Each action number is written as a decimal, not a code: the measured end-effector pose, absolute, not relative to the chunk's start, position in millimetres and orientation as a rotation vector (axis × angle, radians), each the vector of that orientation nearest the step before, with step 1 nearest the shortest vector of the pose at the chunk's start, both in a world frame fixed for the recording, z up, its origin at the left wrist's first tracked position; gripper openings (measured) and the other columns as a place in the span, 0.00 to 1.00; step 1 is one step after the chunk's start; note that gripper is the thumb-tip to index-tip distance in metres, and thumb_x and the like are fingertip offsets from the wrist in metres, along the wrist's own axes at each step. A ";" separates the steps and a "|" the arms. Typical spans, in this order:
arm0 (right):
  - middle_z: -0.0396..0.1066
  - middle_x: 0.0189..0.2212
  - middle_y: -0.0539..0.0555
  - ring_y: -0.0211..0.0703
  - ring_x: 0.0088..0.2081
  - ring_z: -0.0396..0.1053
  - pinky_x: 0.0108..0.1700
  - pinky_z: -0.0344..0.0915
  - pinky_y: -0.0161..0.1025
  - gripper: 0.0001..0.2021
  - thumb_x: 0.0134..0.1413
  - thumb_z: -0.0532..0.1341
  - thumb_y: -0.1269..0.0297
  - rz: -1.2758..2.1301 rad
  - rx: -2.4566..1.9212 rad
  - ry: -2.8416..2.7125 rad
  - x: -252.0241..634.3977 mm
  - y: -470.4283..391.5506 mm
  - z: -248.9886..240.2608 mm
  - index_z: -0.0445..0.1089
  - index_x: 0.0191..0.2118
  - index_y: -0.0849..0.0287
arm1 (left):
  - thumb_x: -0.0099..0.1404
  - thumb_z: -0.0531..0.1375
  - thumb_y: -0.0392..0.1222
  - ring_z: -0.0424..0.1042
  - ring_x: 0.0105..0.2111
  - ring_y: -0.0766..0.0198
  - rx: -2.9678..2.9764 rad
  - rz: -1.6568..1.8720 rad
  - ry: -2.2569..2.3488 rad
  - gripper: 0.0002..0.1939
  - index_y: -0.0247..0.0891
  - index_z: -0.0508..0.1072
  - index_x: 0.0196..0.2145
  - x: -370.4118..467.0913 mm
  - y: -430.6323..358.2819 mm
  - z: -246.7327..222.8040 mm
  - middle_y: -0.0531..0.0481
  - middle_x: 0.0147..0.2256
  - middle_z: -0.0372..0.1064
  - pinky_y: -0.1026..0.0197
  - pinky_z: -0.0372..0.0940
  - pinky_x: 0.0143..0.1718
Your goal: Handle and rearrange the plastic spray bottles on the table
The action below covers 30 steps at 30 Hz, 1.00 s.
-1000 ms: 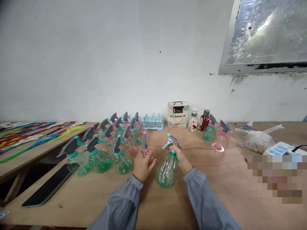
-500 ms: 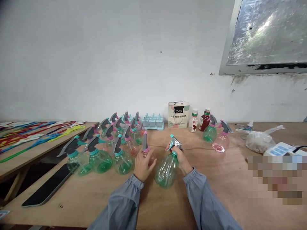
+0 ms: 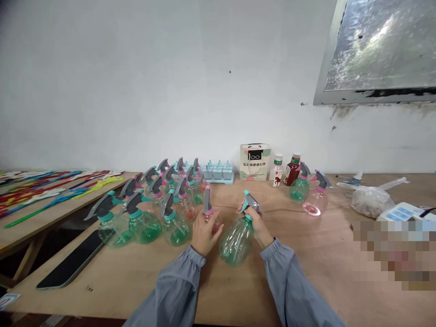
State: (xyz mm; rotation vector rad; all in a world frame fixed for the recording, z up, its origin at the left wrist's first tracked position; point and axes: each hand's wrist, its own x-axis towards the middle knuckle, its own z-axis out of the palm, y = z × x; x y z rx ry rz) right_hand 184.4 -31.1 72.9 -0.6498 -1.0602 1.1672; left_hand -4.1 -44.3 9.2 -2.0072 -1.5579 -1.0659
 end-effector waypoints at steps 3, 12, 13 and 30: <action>0.76 0.27 0.51 0.48 0.38 0.75 0.39 0.67 0.41 0.07 0.38 0.64 0.63 1.162 -0.645 -1.113 181.6 -33.8 74.8 0.72 0.29 0.54 | 0.63 0.61 0.44 0.64 0.56 0.46 -2.020 -1.073 -1.557 0.24 0.46 0.72 0.57 -4.2 -43.8 8.8 0.35 0.57 0.59 0.49 0.65 0.49; 0.76 0.29 0.50 0.46 0.35 0.73 0.48 0.68 0.47 0.13 0.42 0.71 0.51 0.942 -0.753 -1.128 183.5 -32.7 70.8 0.73 0.32 0.52 | 0.63 0.62 0.45 0.63 0.57 0.45 -2.043 -1.077 -1.566 0.24 0.47 0.72 0.57 -4.9 -44.0 9.8 0.35 0.58 0.59 0.47 0.66 0.50; 0.75 0.27 0.49 0.45 0.33 0.72 0.47 0.68 0.47 0.13 0.43 0.71 0.50 0.898 -0.782 -1.135 184.6 -32.0 69.4 0.73 0.30 0.52 | 0.63 0.62 0.45 0.63 0.56 0.45 -2.044 -1.074 -1.567 0.24 0.47 0.72 0.57 -4.9 -44.1 9.9 0.35 0.58 0.59 0.47 0.66 0.50; 0.76 0.31 0.56 0.53 0.36 0.74 0.44 0.70 0.49 0.22 0.34 0.71 0.45 -0.038 -1.306 -1.030 378.9 -79.5 72.3 0.76 0.33 0.58 | 0.62 0.63 0.44 0.63 0.56 0.45 -2.066 -1.085 -1.546 0.25 0.47 0.72 0.57 -6.7 -43.5 9.6 0.36 0.57 0.60 0.48 0.66 0.50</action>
